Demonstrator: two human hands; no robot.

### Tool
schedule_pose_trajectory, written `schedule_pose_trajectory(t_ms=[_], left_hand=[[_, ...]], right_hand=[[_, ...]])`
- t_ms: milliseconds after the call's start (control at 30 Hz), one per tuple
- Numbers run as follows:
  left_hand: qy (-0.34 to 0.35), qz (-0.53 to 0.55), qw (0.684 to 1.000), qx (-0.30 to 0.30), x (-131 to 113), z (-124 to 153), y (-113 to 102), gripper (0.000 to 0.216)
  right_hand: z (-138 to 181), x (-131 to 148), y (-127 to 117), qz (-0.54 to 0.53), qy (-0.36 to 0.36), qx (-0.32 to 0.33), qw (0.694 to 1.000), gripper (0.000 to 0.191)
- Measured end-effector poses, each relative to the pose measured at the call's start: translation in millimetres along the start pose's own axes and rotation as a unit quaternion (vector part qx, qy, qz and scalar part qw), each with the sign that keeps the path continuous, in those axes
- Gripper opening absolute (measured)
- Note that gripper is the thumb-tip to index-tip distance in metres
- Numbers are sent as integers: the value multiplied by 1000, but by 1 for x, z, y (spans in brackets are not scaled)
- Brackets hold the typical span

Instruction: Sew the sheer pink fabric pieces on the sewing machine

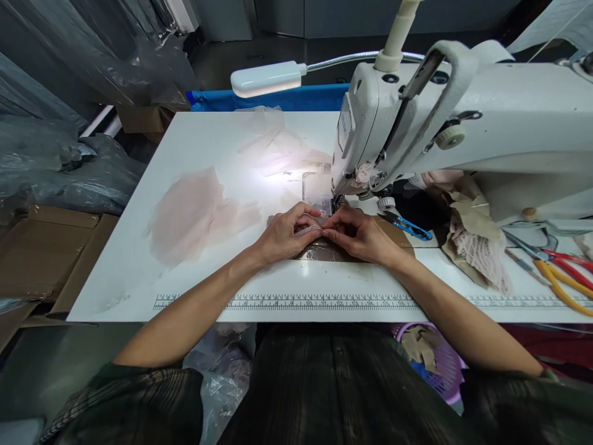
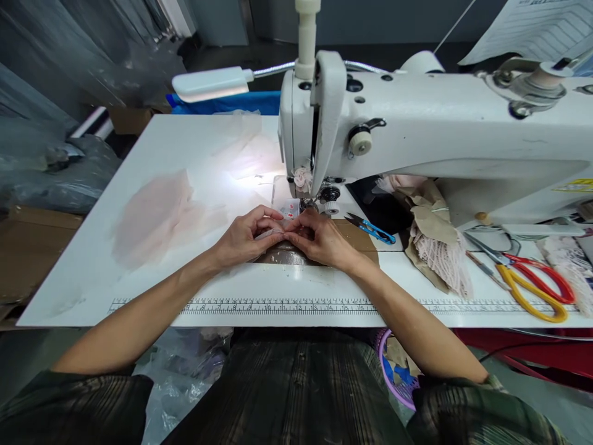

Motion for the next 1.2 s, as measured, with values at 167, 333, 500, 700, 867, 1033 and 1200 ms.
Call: schedule_pose_trajectory(t_ms=[167,333,500,700,867,1033,1200], left_hand=[[8,-10,1000,-2,-1,0,0,25],[24,-38,999,-6,-5,0,0,18],[16,-45,998,-28,-7,-1,-3,16],[-5,-29,999,-32,-5,-1,-5,31],[4,-27,999,-21,-2,0,-4,33],[29,-21,999,-11,-3,0,-4,29],[44,-21,998,-31,-6,1,-2,17]], right_hand=[[4,-2,6,-54,60,-5,997,21],[5,3,10,-18,9,-35,999,18],[4,0,5,36,-3,-96,995,16],[5,0,-1,-19,51,45,998,29],[4,0,4,-21,55,19,998,28],[5,3,13,-36,33,-25,998,27],[11,2,15,70,-49,-102,991,16]])
Point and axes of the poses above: each hand's wrist, its own z-axis away from the middle knuckle, its own y-axis out of the palm, x = y × z, the point moved 1 cm from there along -z, towards the middle knuckle, and after that the axes turned 15 degrees about -x, right-handed, at the moved point
